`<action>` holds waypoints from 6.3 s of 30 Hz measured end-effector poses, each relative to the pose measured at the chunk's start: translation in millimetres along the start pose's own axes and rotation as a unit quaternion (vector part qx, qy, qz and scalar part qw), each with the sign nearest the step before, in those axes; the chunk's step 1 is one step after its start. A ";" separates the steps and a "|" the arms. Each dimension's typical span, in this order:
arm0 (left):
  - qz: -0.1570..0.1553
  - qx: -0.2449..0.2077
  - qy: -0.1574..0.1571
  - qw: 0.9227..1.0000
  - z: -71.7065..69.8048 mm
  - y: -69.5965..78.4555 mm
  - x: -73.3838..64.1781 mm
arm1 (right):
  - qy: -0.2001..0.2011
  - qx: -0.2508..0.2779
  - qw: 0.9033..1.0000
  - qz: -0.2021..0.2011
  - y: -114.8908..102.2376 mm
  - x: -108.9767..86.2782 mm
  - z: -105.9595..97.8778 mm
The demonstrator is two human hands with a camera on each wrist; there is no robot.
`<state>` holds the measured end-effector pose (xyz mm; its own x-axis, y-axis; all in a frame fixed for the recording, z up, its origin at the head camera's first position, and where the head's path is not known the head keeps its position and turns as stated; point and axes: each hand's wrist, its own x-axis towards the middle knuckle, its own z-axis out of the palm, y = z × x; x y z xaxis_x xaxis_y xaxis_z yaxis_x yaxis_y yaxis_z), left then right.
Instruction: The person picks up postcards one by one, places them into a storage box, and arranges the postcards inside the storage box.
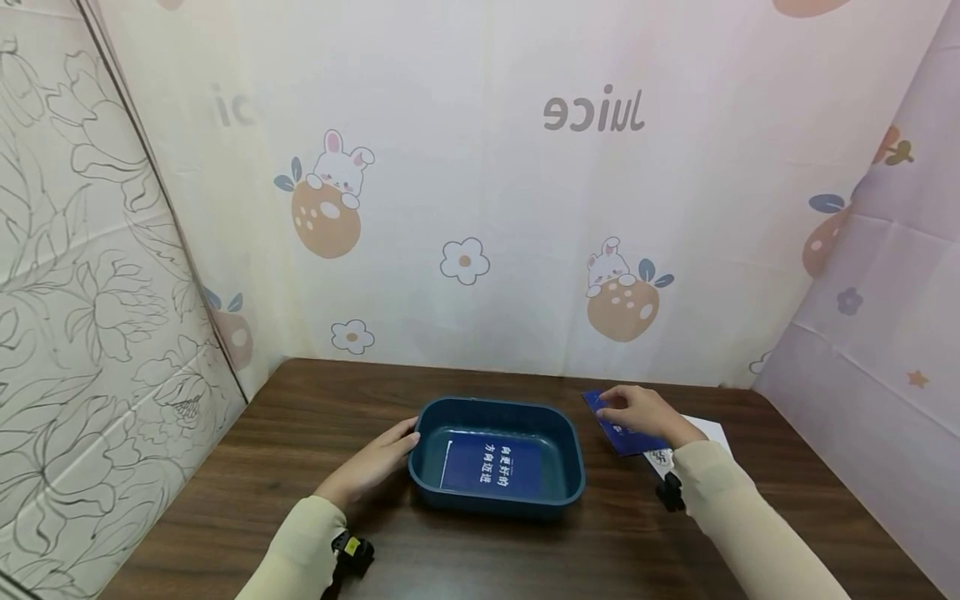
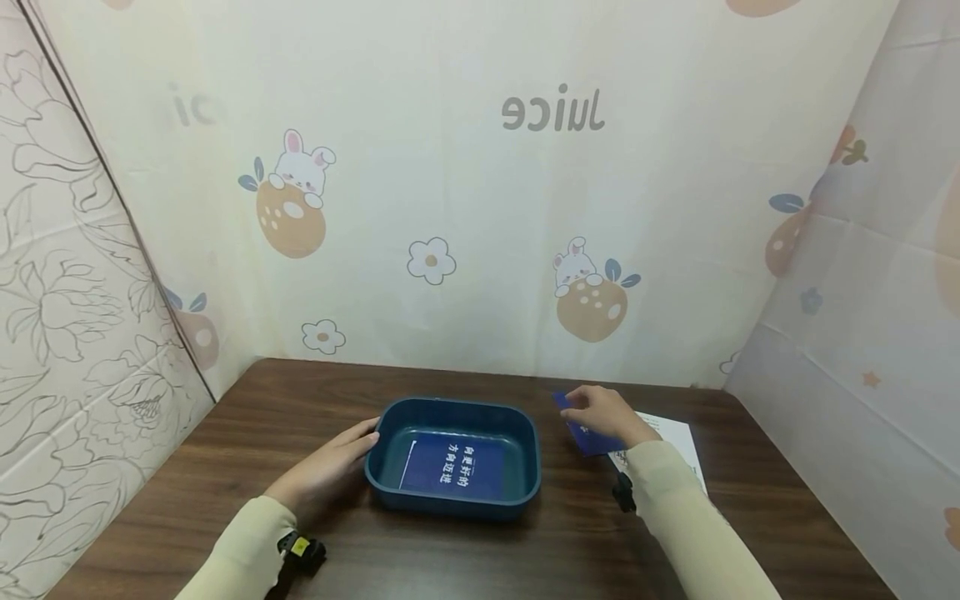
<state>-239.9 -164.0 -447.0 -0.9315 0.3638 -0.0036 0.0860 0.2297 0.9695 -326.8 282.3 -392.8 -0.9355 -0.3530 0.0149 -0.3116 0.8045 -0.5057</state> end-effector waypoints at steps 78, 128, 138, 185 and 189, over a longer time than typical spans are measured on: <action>-0.001 0.007 0.007 1.000 1.6 0.6 -1.5 | 0.086 -0.004 0.978 0.191 54.1 1.4 15.6; 0.004 0.013 0.003 1.000 0.5 0.1 -1.6 | 0.203 0.090 0.969 0.104 31.1 2.5 13.2; 0.004 0.011 0.000 1.000 -0.1 -0.8 -0.4 | 0.209 0.079 0.974 0.038 13.7 4.3 12.9; 0.008 0.004 -0.009 1.000 -0.2 -1.1 0.6 | -0.049 0.062 0.988 -0.131 -100.8 4.8 9.3; 0.011 0.000 -0.014 1.000 -0.4 -2.8 1.6 | -0.096 0.043 0.984 -0.142 -110.0 9.0 13.3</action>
<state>-241.8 -164.4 -449.6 -0.9189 0.3943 0.0105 0.1064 0.2222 0.9692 -298.7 184.2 -348.5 -0.7620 -0.6475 0.0072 -0.5327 0.6206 -0.5754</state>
